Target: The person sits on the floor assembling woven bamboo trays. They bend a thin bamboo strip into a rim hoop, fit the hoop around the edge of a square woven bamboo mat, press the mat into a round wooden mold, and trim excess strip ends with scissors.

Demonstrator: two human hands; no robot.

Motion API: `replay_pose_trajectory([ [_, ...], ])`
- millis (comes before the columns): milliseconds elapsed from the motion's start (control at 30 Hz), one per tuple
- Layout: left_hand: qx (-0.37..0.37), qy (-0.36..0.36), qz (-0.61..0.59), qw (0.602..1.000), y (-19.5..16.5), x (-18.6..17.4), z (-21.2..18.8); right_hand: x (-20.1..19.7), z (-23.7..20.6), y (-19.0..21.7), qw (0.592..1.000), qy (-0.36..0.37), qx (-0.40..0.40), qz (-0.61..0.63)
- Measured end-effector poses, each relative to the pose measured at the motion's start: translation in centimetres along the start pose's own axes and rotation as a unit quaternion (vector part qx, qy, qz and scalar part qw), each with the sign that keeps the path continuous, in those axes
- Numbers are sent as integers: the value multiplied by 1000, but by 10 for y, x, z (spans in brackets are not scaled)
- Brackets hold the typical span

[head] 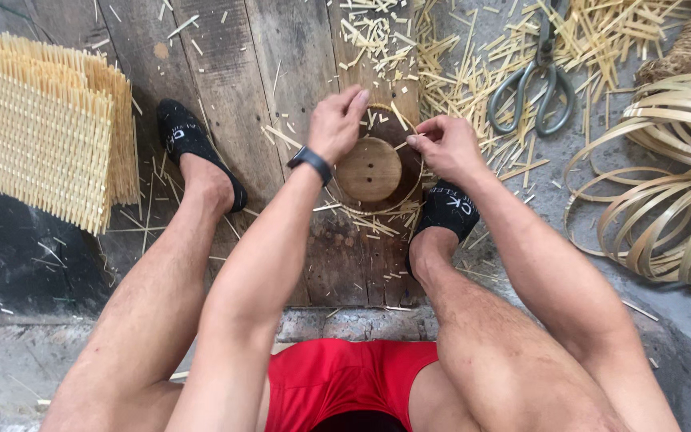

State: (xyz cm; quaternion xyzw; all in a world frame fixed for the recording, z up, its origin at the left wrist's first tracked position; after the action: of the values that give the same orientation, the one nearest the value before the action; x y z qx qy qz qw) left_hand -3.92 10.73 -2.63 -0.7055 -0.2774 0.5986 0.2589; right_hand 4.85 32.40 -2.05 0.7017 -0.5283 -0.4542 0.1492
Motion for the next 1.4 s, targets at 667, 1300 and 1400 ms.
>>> replay_pose_trajectory([
  [667, -55, 50, 46, 996, -15, 26, -8, -2, 1, -17, 991, -49, -122, -24],
  [1300, -289, -137, -204, 925, 84, -39, -107, -1, -33, 10, 994, -78, -70, -34],
  [1400, -173, -104, -73, 977, 77, -47, -101, 6, -32, 6, 999, -27, -41, -1],
])
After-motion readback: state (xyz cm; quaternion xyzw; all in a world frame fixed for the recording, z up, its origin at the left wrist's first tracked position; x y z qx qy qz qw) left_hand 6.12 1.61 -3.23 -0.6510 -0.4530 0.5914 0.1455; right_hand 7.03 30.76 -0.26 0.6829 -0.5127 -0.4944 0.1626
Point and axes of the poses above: each hand's wrist, its own z-axis towards the middle knuckle, its own x-axis out of the palm, y = z × x, the point moved 1 cm from there along z, towards the middle knuckle, and after that the axes turned 12 degrees about -y, right-handed, at the moved point
